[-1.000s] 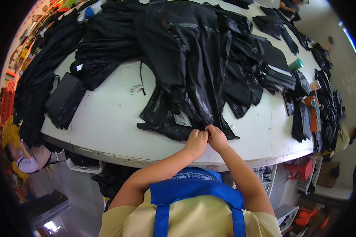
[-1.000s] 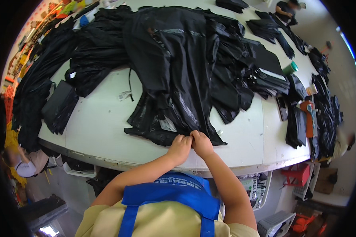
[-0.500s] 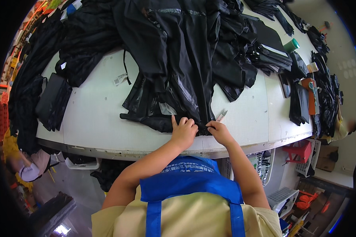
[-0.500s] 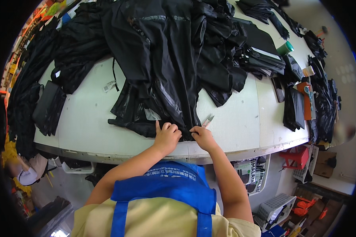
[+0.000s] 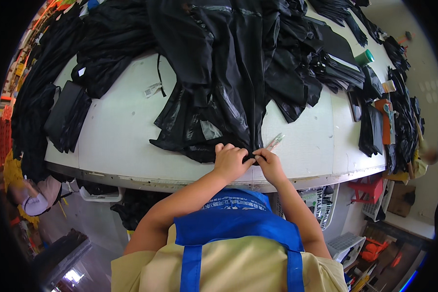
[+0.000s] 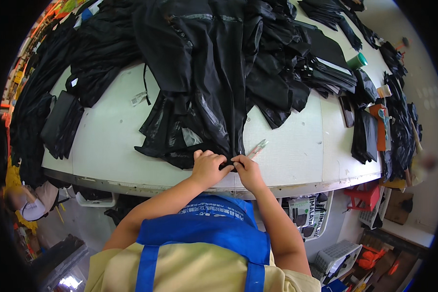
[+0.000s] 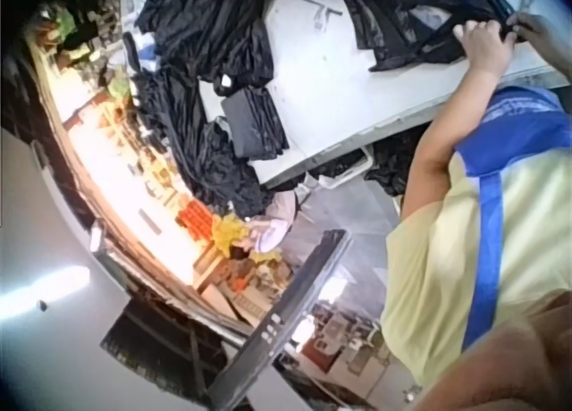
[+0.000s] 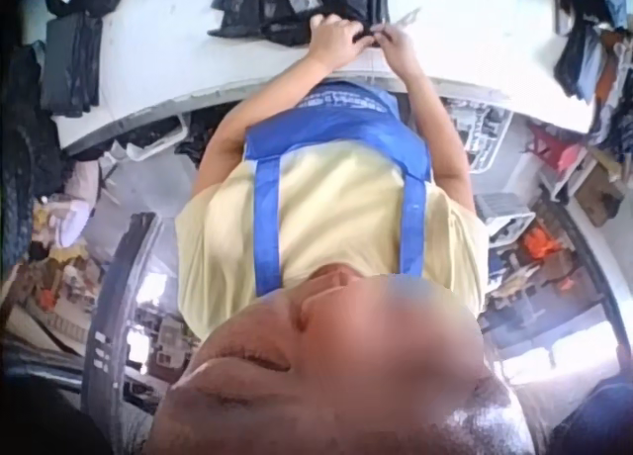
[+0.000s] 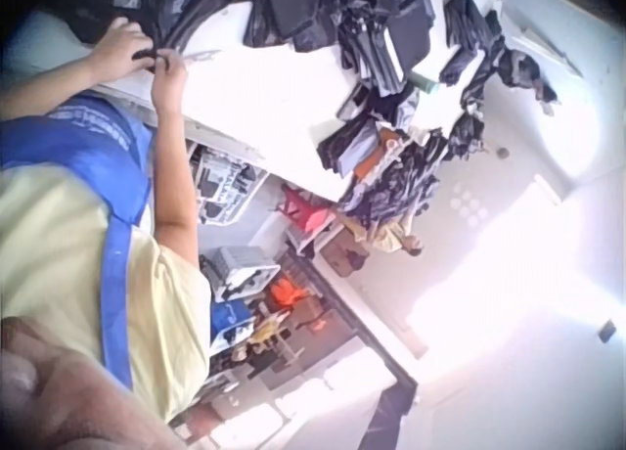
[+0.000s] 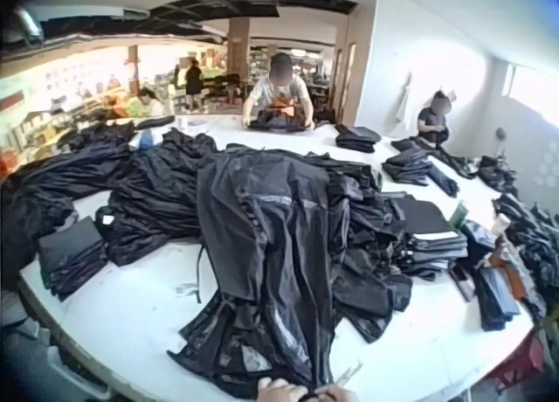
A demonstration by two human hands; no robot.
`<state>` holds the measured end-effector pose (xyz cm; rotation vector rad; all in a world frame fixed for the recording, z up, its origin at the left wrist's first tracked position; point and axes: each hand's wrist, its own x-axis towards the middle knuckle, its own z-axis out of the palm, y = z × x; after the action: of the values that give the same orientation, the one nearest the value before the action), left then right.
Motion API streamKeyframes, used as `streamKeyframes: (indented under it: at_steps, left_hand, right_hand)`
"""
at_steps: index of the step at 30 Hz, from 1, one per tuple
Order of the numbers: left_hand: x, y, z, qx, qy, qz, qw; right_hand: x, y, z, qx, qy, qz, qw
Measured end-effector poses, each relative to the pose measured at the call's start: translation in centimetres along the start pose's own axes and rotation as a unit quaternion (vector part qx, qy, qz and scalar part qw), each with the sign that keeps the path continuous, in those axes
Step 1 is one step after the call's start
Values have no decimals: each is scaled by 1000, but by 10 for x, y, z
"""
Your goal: The person folds black garments on a white table in a workshop. They repeatedly unfold, smooth, and refold each item, then stack the folded pieces on the table.
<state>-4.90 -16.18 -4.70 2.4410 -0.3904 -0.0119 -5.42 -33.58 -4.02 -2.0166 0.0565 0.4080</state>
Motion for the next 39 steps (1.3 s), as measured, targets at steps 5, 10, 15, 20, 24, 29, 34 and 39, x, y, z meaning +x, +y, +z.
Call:
streamKeyframes:
  at_steps: [5, 10, 15, 20, 24, 29, 34, 39]
  left_hand:
    - [-4, -8, 1, -16, -30, 16, 999]
    - [-6, 4, -7, 22, -14, 31, 999]
    - [2, 16, -19, 1, 79, 79, 994]
    - [3, 4, -21, -9, 112, 62, 992]
    - [2, -1, -35, 1, 140, 40, 989]
    - [-13, -72, -69, 56, 185, -79, 978]
    - [-27, -98, -98, 58, 175, -106, 977]
    - [1, -78, -133, -1, 71, 1, 997]
  right_hand:
    - [-2, 0, -7, 15, -11, 34, 999]
    - [-14, -41, 1, -282, 89, -242, 924]
    - [-9, -29, 4, -350, 117, -277, 887]
    - [-7, -30, -5, -305, 127, -229, 916]
    - [-7, -38, -3, -303, 143, -251, 908]
    - [-14, -10, -34, -343, 195, -185, 900]
    - [-9, -12, -42, -227, 127, -148, 954]
    - [18, -17, -70, 171, 18, -58, 983]
